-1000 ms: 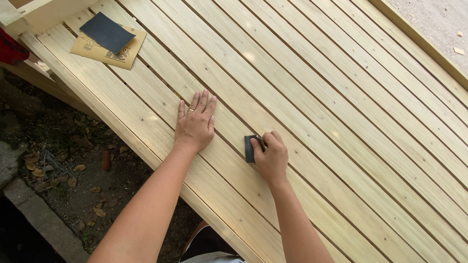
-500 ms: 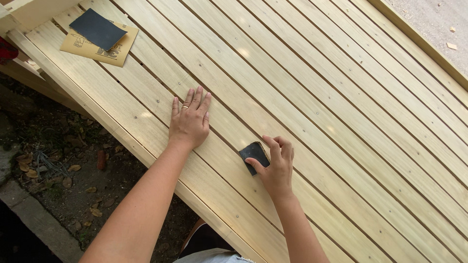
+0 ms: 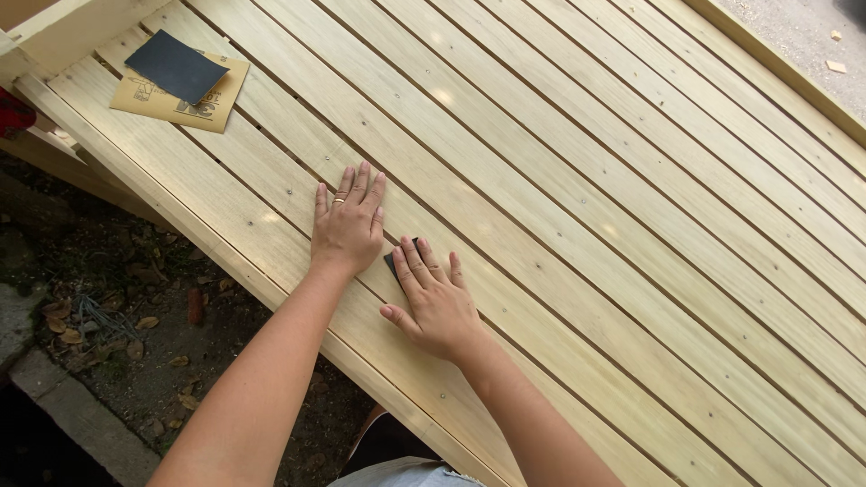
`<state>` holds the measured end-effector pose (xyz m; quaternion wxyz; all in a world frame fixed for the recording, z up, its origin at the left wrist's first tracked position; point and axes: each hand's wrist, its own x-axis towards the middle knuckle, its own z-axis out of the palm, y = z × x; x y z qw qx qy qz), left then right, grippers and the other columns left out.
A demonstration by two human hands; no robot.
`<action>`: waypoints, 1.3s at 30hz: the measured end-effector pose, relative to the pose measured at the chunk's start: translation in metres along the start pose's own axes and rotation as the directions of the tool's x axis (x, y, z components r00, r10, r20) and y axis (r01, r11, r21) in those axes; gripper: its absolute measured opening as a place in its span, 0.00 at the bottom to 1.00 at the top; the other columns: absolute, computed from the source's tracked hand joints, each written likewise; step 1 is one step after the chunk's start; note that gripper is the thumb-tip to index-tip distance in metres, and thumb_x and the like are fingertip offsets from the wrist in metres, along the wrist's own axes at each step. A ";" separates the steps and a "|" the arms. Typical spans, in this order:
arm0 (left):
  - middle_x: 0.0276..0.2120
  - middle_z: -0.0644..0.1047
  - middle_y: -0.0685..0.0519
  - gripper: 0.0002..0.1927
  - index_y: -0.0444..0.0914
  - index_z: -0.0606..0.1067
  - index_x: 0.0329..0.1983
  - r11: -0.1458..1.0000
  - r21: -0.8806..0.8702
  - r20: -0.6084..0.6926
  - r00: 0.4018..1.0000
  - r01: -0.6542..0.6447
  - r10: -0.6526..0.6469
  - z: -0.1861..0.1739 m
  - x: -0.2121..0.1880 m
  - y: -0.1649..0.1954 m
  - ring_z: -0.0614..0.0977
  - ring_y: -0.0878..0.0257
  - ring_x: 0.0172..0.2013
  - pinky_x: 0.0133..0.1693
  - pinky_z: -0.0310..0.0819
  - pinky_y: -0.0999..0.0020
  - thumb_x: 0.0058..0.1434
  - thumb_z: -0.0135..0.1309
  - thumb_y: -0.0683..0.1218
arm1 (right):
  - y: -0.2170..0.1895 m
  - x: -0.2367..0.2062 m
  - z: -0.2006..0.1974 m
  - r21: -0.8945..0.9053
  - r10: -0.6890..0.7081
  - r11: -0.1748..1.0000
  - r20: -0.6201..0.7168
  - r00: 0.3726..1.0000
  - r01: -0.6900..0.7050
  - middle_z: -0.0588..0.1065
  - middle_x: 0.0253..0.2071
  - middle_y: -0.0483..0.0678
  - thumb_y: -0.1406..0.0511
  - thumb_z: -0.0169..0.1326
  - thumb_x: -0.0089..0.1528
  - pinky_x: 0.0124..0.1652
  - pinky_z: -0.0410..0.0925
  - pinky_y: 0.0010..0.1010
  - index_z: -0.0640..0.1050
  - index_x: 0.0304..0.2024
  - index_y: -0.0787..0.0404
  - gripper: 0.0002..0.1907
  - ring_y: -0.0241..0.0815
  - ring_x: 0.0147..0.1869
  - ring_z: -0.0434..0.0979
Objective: The person sands a wooden slatted surface using a small sanding block. They move the block back and forth along the grain of the wood, occasionally switching hands and adjusting grip. The task is performed outdoors on a wooden deck or bench.
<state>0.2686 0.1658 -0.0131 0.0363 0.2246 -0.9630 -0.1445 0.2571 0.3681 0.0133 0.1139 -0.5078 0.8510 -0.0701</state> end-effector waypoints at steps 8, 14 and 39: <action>0.76 0.51 0.57 0.30 0.53 0.54 0.77 1.000 0.008 -0.013 1.000 -0.011 0.011 0.006 0.004 0.001 0.49 0.60 0.74 0.72 0.34 0.47 0.70 0.33 0.53 | -0.002 -0.030 0.011 -0.074 -0.046 0.996 -0.075 0.996 0.041 0.44 0.80 0.51 0.40 0.33 0.68 0.72 0.29 0.53 0.48 0.77 0.59 0.44 0.49 0.82 0.35; 0.77 0.50 0.57 0.31 0.52 0.53 0.77 1.000 0.007 -0.006 1.000 -0.020 0.020 0.007 0.002 -0.003 0.49 0.59 0.75 0.72 0.34 0.47 0.69 0.32 0.54 | -0.010 -0.026 0.009 -0.042 -0.023 0.999 -0.074 0.997 0.020 0.48 0.80 0.49 0.47 0.35 0.70 0.73 0.32 0.51 0.52 0.77 0.57 0.37 0.47 0.83 0.40; 0.76 0.50 0.58 0.31 0.53 0.53 0.77 1.000 0.014 0.008 1.000 -0.001 0.001 -0.011 -0.003 0.007 0.49 0.60 0.75 0.72 0.34 0.47 0.69 0.33 0.53 | 0.002 -0.044 0.021 0.057 0.047 0.998 -0.148 0.988 -0.038 0.56 0.77 0.46 0.57 0.40 0.70 0.72 0.43 0.53 0.62 0.73 0.54 0.28 0.47 0.81 0.50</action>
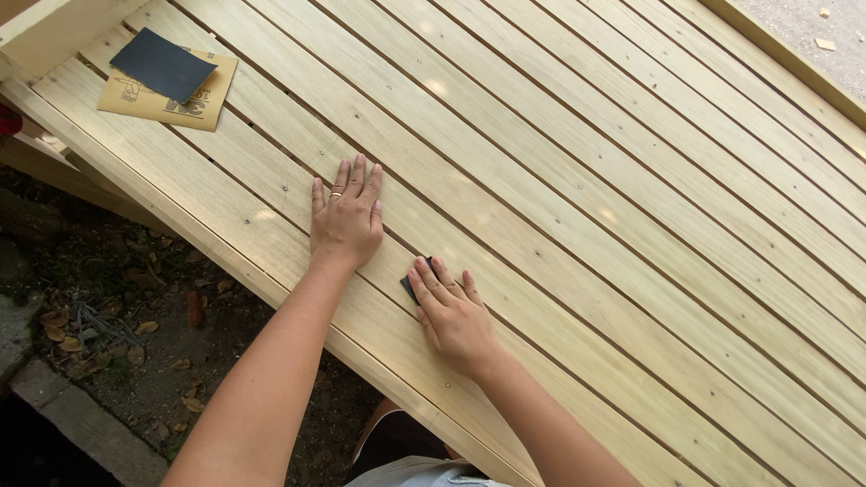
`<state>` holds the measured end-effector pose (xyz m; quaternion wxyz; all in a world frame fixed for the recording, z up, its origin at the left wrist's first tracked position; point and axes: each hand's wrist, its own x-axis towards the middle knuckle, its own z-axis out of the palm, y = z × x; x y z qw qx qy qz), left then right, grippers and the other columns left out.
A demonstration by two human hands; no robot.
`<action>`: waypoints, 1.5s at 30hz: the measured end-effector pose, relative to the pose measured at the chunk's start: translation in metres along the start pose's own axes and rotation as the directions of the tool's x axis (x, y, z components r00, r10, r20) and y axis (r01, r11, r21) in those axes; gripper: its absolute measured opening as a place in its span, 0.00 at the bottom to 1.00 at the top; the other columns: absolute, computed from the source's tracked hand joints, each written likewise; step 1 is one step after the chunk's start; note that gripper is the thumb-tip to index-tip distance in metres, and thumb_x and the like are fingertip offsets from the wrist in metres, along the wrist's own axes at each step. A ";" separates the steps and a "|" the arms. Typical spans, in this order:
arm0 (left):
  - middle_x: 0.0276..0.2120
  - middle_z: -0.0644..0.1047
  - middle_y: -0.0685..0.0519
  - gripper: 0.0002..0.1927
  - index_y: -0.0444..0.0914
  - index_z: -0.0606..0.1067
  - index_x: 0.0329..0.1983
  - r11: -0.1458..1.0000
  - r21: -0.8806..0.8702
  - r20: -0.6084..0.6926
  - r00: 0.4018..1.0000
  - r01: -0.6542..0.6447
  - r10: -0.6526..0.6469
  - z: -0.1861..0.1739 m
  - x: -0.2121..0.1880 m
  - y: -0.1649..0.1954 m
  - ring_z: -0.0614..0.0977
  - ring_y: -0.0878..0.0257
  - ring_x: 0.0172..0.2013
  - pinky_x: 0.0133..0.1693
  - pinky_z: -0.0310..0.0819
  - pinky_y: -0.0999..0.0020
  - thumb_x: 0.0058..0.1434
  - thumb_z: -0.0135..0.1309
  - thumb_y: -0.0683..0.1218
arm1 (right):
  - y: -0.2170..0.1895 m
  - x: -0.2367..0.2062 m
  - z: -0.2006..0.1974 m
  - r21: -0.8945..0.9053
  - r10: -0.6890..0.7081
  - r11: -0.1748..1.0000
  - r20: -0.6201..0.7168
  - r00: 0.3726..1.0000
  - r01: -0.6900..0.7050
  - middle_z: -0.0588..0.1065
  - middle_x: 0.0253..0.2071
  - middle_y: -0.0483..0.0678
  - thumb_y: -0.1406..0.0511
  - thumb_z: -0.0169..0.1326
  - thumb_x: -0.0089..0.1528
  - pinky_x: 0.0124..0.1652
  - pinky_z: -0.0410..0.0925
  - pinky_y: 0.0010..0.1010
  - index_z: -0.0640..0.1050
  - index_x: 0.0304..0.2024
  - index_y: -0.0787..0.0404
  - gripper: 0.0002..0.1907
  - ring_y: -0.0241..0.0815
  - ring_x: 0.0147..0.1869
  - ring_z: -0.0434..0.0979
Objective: The person sands a wooden slatted surface using a small sanding block. They move the block back and forth along the grain of the wood, occasionally switching hands and adjusting grip. The task is performed outdoors on a wooden deck or bench.
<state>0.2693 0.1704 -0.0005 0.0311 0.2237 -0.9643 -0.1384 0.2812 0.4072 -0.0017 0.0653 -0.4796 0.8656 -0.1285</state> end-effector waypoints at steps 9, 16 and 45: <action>0.77 0.51 0.57 0.30 0.50 0.56 0.76 0.981 -0.192 0.096 0.995 0.008 0.011 -0.023 -0.028 0.000 0.49 0.57 0.76 0.71 0.29 0.40 0.70 0.35 0.52 | -0.018 0.027 -0.005 -0.041 -0.006 0.999 0.071 0.997 0.009 0.51 0.78 0.47 0.52 0.40 0.69 0.72 0.39 0.54 0.55 0.75 0.55 0.34 0.46 0.81 0.44; 0.74 0.55 0.51 0.29 0.46 0.63 0.72 0.990 -0.049 0.125 0.983 -0.133 0.138 -0.018 -0.164 0.036 0.52 0.53 0.74 0.69 0.30 0.34 0.67 0.39 0.55 | 0.016 -0.128 -0.034 -0.039 0.071 0.996 -0.091 0.993 -0.075 0.62 0.74 0.46 0.60 0.45 0.68 0.71 0.47 0.52 0.65 0.71 0.54 0.28 0.45 0.78 0.55; 0.73 0.61 0.51 0.29 0.47 0.68 0.69 0.999 0.036 0.003 1.000 0.021 -0.021 0.026 -0.171 0.075 0.59 0.57 0.73 0.68 0.45 0.45 0.62 0.45 0.52 | 0.043 -0.131 -0.010 -0.017 0.164 0.985 -0.242 0.956 -0.174 0.69 0.70 0.47 0.73 0.48 0.62 0.69 0.53 0.58 0.75 0.64 0.56 0.26 0.49 0.76 0.60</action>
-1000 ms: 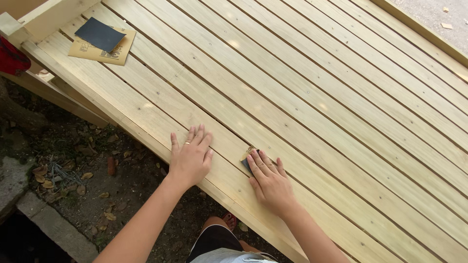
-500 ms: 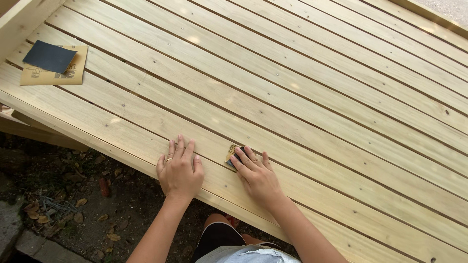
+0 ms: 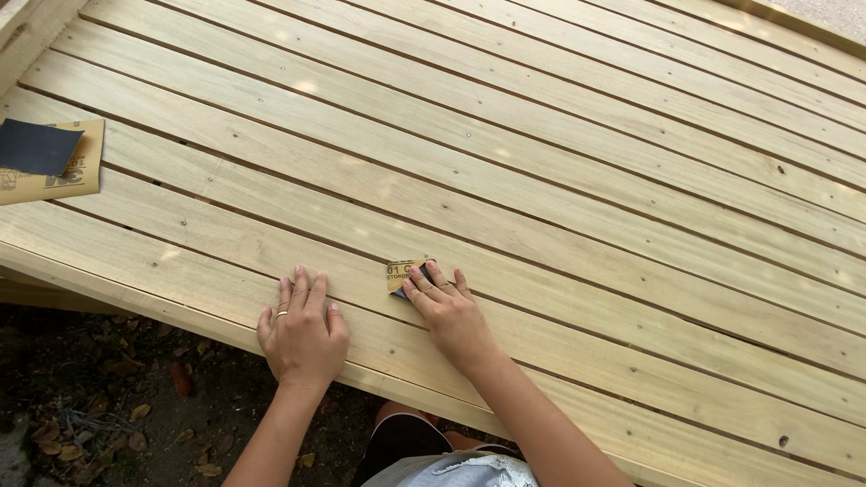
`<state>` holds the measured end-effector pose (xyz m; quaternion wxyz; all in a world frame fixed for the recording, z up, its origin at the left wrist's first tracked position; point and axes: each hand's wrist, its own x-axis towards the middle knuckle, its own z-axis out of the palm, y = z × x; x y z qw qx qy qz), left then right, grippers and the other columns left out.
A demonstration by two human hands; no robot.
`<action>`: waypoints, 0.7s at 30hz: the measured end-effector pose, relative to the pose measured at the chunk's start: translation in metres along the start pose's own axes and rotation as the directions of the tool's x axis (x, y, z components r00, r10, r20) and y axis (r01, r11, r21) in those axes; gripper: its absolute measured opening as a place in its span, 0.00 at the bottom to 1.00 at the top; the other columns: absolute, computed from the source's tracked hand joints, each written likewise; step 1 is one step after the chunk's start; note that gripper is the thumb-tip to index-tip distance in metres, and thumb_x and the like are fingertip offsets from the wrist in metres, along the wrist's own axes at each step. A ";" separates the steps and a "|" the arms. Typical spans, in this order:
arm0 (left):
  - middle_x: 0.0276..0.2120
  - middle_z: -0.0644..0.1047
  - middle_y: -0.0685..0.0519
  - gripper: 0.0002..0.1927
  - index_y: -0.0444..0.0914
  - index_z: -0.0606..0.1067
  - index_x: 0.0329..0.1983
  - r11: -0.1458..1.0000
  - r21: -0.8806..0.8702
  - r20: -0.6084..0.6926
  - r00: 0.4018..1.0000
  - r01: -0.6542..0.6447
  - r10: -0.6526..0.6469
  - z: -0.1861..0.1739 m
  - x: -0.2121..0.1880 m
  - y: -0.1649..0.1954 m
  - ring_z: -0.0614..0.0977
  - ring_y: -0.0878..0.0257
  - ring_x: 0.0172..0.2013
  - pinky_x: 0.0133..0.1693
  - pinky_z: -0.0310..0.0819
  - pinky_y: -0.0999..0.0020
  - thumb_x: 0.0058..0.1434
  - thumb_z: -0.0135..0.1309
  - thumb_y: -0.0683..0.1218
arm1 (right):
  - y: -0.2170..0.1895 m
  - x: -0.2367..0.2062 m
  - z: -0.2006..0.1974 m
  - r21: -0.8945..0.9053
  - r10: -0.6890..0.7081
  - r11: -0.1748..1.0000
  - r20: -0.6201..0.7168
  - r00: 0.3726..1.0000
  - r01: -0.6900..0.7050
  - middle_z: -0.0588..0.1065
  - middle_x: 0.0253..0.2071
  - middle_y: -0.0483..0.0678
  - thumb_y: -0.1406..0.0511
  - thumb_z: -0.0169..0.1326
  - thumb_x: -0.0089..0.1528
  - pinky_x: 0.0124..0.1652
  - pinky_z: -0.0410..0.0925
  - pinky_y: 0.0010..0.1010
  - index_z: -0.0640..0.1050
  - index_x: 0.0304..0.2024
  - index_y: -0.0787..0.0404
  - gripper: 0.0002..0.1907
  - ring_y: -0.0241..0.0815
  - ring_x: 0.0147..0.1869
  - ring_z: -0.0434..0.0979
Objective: The person sands a wooden slatted surface using a small sanding block. They move the block back and forth along the grain of the wood, occasionally switching hands and adjusting grip. The task is performed outdoors on a wooden deck or bench.
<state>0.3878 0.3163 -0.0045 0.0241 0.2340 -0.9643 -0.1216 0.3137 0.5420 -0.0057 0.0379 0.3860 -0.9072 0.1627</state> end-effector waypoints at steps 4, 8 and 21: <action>0.73 0.61 0.50 0.30 0.48 0.68 0.69 1.000 0.020 -0.006 1.000 -0.016 0.016 0.001 -0.001 0.000 0.59 0.55 0.72 0.67 0.46 0.45 0.62 0.44 0.52 | 0.004 -0.044 -0.018 0.015 0.019 1.000 0.000 1.000 -0.019 0.69 0.70 0.46 0.72 0.48 0.61 0.69 0.53 0.58 0.75 0.63 0.55 0.26 0.49 0.77 0.60; 0.73 0.61 0.50 0.28 0.48 0.68 0.69 1.000 -0.001 -0.010 1.000 0.004 -0.004 -0.002 0.002 0.003 0.59 0.55 0.72 0.68 0.45 0.44 0.63 0.44 0.51 | 0.004 -0.066 -0.032 -0.001 0.061 0.998 0.033 0.998 -0.061 0.69 0.68 0.46 0.72 0.49 0.60 0.67 0.53 0.61 0.75 0.63 0.55 0.27 0.49 0.76 0.61; 0.78 0.41 0.53 0.35 0.50 0.48 0.77 0.942 -0.124 0.177 0.927 -0.311 0.330 0.021 0.023 0.083 0.39 0.52 0.75 0.69 0.30 0.41 0.68 0.37 0.57 | 0.010 -0.077 -0.031 -0.038 0.154 0.987 0.011 0.988 -0.153 0.69 0.69 0.43 0.71 0.48 0.61 0.68 0.52 0.62 0.75 0.63 0.50 0.27 0.45 0.76 0.61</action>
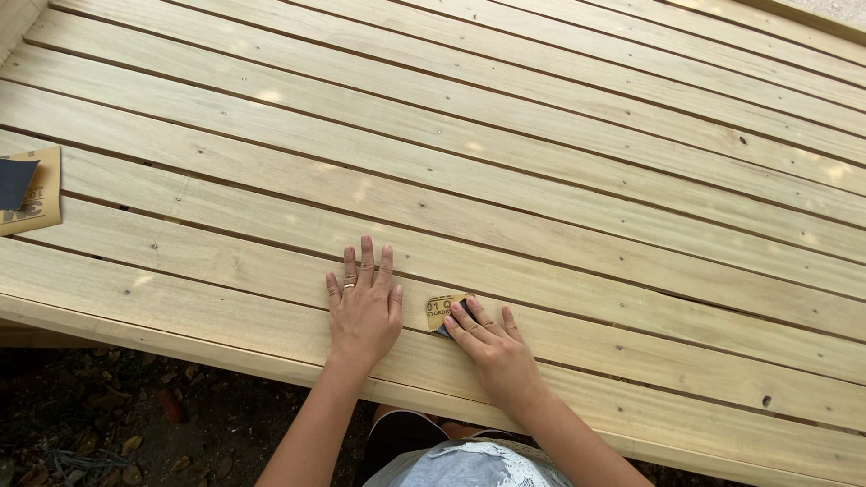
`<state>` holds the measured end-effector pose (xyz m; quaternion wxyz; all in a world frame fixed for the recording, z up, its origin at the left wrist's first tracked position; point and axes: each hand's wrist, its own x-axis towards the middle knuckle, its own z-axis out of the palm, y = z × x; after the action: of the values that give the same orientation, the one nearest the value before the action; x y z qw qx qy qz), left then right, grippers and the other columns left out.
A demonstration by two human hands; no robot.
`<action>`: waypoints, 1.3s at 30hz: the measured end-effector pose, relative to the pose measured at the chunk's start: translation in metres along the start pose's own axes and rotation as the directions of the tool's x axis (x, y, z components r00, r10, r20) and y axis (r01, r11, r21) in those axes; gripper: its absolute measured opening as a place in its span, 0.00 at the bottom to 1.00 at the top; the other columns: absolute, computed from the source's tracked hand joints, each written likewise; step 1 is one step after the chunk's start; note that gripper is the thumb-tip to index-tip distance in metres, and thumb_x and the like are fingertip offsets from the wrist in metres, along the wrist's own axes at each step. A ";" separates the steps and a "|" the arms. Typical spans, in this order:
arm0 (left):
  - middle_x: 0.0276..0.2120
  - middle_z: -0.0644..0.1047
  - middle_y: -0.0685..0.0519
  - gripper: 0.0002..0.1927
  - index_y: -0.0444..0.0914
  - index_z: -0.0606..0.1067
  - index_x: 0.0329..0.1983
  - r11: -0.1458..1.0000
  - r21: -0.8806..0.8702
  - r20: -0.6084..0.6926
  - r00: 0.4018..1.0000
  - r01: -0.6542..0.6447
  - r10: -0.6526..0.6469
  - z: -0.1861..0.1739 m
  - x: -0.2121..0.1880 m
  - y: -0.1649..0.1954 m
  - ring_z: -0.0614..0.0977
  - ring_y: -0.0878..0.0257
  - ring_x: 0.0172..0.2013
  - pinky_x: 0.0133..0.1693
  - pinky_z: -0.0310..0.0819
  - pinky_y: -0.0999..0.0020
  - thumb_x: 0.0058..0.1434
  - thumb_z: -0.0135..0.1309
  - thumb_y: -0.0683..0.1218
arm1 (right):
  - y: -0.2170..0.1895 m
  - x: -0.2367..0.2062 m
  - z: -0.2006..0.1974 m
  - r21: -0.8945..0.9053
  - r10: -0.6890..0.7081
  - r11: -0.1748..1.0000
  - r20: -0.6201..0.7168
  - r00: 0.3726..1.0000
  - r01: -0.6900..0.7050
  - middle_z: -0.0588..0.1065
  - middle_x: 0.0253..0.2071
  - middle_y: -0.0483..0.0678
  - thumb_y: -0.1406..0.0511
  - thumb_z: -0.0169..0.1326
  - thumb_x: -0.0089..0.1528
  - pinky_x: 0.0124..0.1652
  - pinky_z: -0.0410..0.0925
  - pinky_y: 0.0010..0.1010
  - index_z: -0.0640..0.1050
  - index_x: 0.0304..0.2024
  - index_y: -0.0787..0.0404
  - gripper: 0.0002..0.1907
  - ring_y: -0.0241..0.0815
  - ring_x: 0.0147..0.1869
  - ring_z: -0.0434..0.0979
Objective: The person sands a wooden slatted surface using a small sanding block. They move the block back and forth along the grain of the wood, occasionally switching hands and adjusting grip. The task is performed outdoors on a wooden deck or bench.
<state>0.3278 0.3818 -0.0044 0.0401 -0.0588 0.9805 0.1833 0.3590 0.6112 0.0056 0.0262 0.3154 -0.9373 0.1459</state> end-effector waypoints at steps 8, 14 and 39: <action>0.78 0.41 0.56 0.33 0.54 0.45 0.78 0.996 0.093 -0.049 0.999 0.008 -0.004 0.020 0.019 -0.005 0.38 0.57 0.75 0.70 0.25 0.46 0.71 0.30 0.59 | 0.004 0.055 0.018 0.064 0.100 0.993 -0.044 0.994 -0.097 0.68 0.70 0.44 0.73 0.45 0.63 0.68 0.50 0.64 0.75 0.63 0.50 0.26 0.46 0.76 0.61; 0.77 0.41 0.57 0.33 0.54 0.44 0.78 0.994 0.111 -0.056 0.998 -0.005 0.011 0.018 0.023 -0.001 0.38 0.58 0.75 0.70 0.24 0.47 0.70 0.29 0.59 | 0.020 -0.007 -0.009 0.004 0.201 0.979 -0.059 0.978 -0.201 0.71 0.67 0.40 0.73 0.46 0.60 0.68 0.51 0.64 0.77 0.61 0.45 0.28 0.41 0.75 0.63; 0.77 0.43 0.55 0.35 0.59 0.58 0.73 0.995 -0.072 0.032 0.997 -0.068 0.070 -0.009 0.008 0.002 0.37 0.56 0.76 0.68 0.16 0.42 0.64 0.32 0.71 | 0.022 0.077 -0.004 0.558 0.214 0.814 -0.031 0.976 -0.161 0.68 0.70 0.47 0.69 0.49 0.67 0.70 0.57 0.49 0.78 0.60 0.53 0.19 0.51 0.80 0.53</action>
<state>0.3189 0.3793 0.0035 0.0485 -0.0232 0.9740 0.2201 0.2845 0.5844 0.0147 -0.0372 0.2084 -0.8795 0.4261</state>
